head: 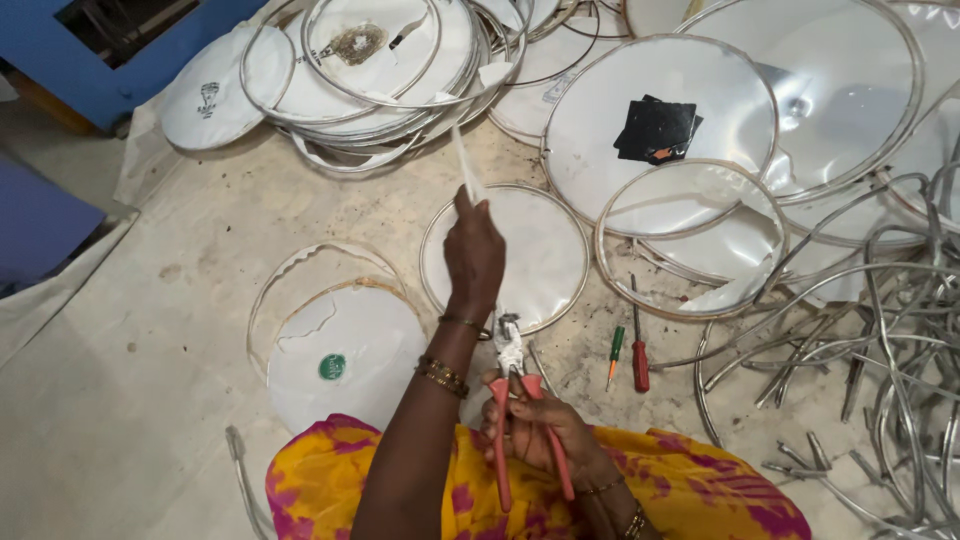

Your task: The person removes broken white plastic pieces from circular metal frames using pliers and a screwdriver, then fits a new white plastic shade onto a frame by hand.

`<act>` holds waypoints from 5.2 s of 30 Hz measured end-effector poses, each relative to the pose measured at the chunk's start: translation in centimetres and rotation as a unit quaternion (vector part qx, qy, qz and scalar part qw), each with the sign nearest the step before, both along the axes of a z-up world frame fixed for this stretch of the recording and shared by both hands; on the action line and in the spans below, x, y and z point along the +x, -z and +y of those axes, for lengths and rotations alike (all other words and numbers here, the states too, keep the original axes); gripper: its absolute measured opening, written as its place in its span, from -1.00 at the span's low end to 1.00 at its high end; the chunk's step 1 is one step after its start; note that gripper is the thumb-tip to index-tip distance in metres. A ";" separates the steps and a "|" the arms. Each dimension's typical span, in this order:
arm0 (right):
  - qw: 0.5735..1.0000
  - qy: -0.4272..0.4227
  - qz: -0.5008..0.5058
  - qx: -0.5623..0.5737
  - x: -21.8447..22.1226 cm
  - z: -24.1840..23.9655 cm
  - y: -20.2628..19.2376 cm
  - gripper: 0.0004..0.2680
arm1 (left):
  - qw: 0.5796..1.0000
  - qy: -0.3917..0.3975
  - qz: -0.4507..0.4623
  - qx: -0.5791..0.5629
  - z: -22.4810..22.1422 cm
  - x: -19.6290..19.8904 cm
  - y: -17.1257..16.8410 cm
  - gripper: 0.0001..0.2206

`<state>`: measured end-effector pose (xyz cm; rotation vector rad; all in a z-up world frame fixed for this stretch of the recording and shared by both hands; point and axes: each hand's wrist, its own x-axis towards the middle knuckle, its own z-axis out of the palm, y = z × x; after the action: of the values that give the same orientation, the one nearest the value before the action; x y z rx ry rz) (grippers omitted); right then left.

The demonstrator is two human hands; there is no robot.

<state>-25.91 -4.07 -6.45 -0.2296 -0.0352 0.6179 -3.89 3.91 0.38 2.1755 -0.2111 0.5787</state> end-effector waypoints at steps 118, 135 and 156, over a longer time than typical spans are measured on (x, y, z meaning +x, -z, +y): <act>0.983 -0.007 -0.009 -0.183 -2.3 -0.5 1.7 -0.63 | 0.980 -0.060 0.103 -0.157 5.0 3.4 0.7 -0.62; 0.927 0.013 -0.010 -0.374 0.3 -1.7 0.9 -0.69 | 0.975 -0.059 0.136 -0.168 4.8 2.0 -0.7 -0.63; 0.503 0.243 -0.352 -0.751 -2.1 -0.7 -6.2 -0.85 | 0.984 -0.085 0.021 -0.156 2.4 3.2 0.6 -0.58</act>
<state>-27.96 -4.76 -0.22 -2.1634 -0.2131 -0.2571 -0.69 6.26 -0.19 1.9082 0.0853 0.6165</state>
